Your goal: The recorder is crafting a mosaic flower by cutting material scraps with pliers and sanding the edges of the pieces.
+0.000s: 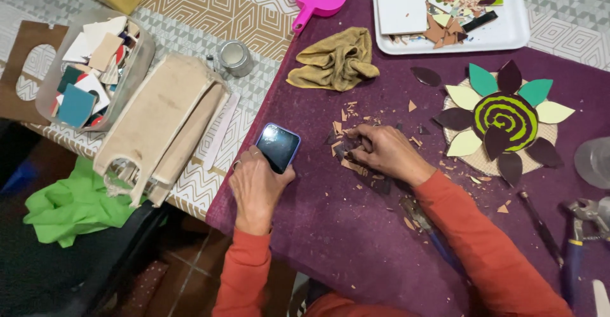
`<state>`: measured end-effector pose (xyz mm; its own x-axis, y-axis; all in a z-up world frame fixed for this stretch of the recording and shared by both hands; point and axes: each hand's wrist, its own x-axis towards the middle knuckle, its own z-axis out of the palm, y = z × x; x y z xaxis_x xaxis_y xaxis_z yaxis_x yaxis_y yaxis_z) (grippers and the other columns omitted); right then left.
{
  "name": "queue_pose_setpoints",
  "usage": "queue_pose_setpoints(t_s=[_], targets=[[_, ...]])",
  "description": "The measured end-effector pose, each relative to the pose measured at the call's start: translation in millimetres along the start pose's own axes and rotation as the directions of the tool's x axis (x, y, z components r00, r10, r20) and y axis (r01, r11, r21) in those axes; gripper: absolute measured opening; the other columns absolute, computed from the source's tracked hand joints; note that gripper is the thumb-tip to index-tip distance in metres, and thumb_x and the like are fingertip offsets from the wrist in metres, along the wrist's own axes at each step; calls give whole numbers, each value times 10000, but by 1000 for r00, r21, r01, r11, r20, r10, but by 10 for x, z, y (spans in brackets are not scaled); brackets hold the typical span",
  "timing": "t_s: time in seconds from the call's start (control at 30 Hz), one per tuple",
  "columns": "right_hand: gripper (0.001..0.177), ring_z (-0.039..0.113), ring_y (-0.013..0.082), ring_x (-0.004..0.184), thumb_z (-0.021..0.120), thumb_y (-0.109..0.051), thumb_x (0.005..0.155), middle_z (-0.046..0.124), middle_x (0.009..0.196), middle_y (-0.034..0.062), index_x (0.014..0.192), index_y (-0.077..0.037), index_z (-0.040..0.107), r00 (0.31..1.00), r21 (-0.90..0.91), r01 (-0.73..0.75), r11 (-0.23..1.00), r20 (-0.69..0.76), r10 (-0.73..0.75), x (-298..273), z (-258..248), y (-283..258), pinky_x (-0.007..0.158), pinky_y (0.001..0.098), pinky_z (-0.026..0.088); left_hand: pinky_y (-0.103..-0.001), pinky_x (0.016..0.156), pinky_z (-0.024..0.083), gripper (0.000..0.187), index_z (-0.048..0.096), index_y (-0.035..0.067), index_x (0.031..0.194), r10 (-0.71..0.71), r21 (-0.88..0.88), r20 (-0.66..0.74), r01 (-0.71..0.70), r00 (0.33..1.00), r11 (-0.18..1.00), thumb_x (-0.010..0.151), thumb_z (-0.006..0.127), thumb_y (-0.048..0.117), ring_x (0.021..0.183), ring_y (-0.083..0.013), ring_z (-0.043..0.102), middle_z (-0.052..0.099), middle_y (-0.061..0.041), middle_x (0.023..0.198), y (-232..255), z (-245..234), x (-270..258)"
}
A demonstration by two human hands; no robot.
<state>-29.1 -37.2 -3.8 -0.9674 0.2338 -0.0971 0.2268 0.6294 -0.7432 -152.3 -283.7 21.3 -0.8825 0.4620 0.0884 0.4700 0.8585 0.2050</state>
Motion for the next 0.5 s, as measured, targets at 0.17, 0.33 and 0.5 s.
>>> queue_pose_setpoints(t_s=[0.17, 0.33, 0.5], targets=[[398, 516, 258, 499, 760, -220, 806, 505, 579, 109, 1170, -69, 709, 1000, -2, -8, 1000, 9, 8, 11, 16, -16, 520, 430, 430, -499, 629, 563, 683, 625, -75, 1023, 4, -21, -3, -5, 1000, 1000, 625, 902, 407, 750, -414, 692, 671, -240, 879, 43, -121, 0], [384, 541, 246, 505, 771, -226, 786, 546, 595, 90, 1131, -66, 715, 1000, -9, 2, 1000, -13, -2, 13, 64, 56, 522, 420, 447, -497, 603, 546, 597, 630, -73, 1176, 81, -137, -92, -93, 993, 986, 758, 824, 308, 717, -398, 689, 671, -220, 853, 303, -4, -37], [231, 543, 217, 529, 796, -199, 774, 570, 603, 94, 903, -37, 693, 994, -5, -110, 994, 28, 110, 36, 94, 191, 546, 390, 443, -512, 611, 536, 216, 674, 7, 1048, 261, -273, -72, -271, 963, 923, 915, 722, 171, 734, -409, 690, 682, -213, 850, 701, 369, 98]])
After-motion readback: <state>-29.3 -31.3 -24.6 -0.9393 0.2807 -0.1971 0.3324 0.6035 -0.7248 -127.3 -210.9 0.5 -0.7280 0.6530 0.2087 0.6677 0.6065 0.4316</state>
